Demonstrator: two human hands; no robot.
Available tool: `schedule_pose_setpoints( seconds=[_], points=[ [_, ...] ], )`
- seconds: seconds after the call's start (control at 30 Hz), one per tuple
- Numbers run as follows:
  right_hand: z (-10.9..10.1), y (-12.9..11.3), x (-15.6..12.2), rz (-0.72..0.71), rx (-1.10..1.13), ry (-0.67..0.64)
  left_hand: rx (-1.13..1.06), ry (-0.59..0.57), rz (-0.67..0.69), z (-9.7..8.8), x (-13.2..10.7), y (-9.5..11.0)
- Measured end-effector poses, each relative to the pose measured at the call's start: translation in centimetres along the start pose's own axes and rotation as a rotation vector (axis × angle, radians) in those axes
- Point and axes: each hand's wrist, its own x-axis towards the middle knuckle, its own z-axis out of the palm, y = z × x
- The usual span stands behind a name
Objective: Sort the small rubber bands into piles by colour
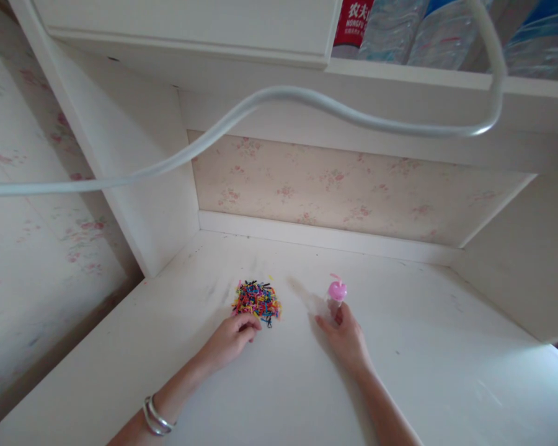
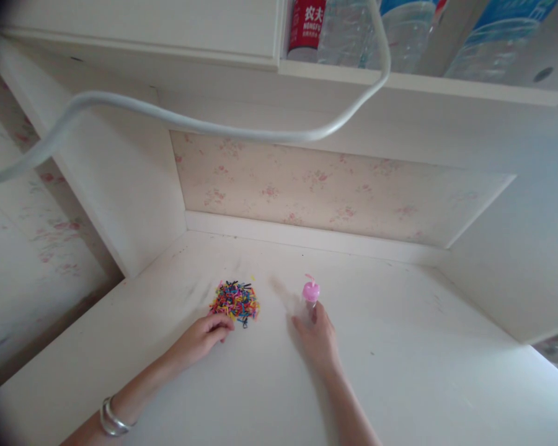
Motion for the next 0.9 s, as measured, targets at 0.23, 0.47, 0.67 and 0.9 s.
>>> schedule_pose_setpoints(
  seconds=[0.23,0.47,0.67,0.9],
  points=[
    [0.17,0.14,0.03,-0.007,-0.028,0.012,-0.005,-0.013,-0.001,0.01,-0.16,0.09],
    [0.25,0.36,0.07,-0.016,-0.093,-0.005,-0.006,-0.002,0.001,0.00,-0.18,0.00],
    [0.24,0.36,0.06,-0.021,-0.102,0.009,-0.004,-0.002,-0.009,0.00,-0.22,0.09],
    [0.18,0.28,-0.01,-0.015,-0.128,-0.005,-0.004,-0.019,-0.008,-0.13,-0.25,0.41]
  ],
)
